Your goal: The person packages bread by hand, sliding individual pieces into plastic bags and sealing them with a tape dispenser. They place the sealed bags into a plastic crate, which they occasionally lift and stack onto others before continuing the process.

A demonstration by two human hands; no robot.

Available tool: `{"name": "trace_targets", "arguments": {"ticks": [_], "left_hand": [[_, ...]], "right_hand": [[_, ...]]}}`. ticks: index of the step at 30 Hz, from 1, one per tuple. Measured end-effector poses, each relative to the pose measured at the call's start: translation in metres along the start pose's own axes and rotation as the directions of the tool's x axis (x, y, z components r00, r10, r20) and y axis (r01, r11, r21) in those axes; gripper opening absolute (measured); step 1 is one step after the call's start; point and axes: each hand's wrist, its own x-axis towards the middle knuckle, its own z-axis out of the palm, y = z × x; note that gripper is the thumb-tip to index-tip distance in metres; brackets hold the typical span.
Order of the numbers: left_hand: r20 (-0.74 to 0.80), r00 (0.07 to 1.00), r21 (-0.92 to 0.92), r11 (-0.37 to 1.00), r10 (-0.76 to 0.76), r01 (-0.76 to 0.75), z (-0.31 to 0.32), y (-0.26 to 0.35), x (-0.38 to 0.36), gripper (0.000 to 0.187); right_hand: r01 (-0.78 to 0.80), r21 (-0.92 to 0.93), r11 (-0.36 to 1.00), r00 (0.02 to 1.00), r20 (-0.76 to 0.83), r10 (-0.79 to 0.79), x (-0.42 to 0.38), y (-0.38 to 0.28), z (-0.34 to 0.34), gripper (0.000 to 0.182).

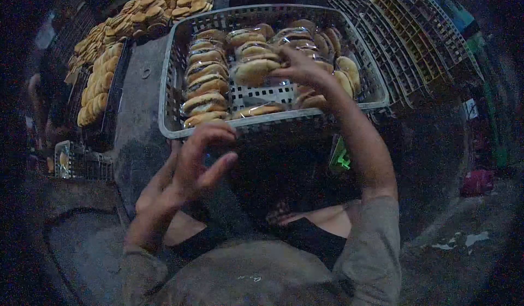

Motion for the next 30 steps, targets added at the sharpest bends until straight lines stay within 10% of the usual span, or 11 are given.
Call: {"name": "trace_targets", "arguments": {"ticks": [2,4,8,10,12,16,18,20,22,26,30], "left_hand": [[-0.001,1.000,0.115,0.993,0.020,-0.020,-0.012,-0.012,0.027,0.028],[0.171,0.979,0.215,0.974,-0.112,0.074,-0.019,-0.036,0.049,0.027],[0.384,0.895,0.451,0.892,-0.229,0.034,-0.027,-0.061,0.081,0.031],[0.511,0.769,0.555,0.830,-0.383,0.045,-0.019,-0.070,0.092,0.033],[0.550,0.691,0.599,0.798,-0.469,0.066,-0.013,-0.071,0.105,0.035],[0.578,0.465,0.705,0.698,-0.670,0.129,-0.010,-0.073,0.123,0.040],[0.572,0.493,0.746,0.666,-0.655,0.020,-0.002,-0.093,0.119,0.039],[0.591,0.528,0.751,0.656,-0.610,-0.081,0.003,-0.101,0.119,0.035],[0.553,0.564,0.772,0.631,-0.613,-0.071,0.005,-0.087,0.121,0.035],[0.265,0.838,0.500,0.811,-0.477,0.303,-0.002,-0.052,0.104,0.028],[-0.036,0.994,0.390,0.914,-0.105,0.111,-0.004,-0.033,0.064,0.025]], "right_hand": [[-0.013,-0.458,0.889,0.995,0.084,0.058,0.014,0.006,0.009,0.064],[0.075,-0.707,0.703,0.942,-0.181,-0.282,0.010,0.008,0.025,0.053],[0.102,-0.518,0.849,0.992,0.114,-0.050,0.018,-0.008,0.017,0.038],[0.191,-0.278,0.941,0.799,0.601,0.015,0.022,-0.014,0.027,0.027],[0.267,-0.455,0.850,0.793,0.605,0.074,0.026,-0.010,0.033,0.030],[-0.192,-0.537,0.821,0.858,0.315,0.407,0.016,-0.035,0.035,0.030],[0.161,-0.465,0.870,0.934,0.356,0.018,0.002,-0.028,0.027,0.031],[0.047,-0.540,0.840,0.942,0.304,0.142,-0.027,-0.048,0.020,0.030],[0.219,-0.162,0.962,0.935,-0.248,-0.255,-0.078,-0.046,0.016,0.025],[0.176,-0.063,0.982,0.881,-0.435,-0.186,-0.195,-0.049,0.002,0.021],[-0.085,0.155,0.984,0.811,-0.564,0.159,-0.289,0.011,0.010,0.019]]}}
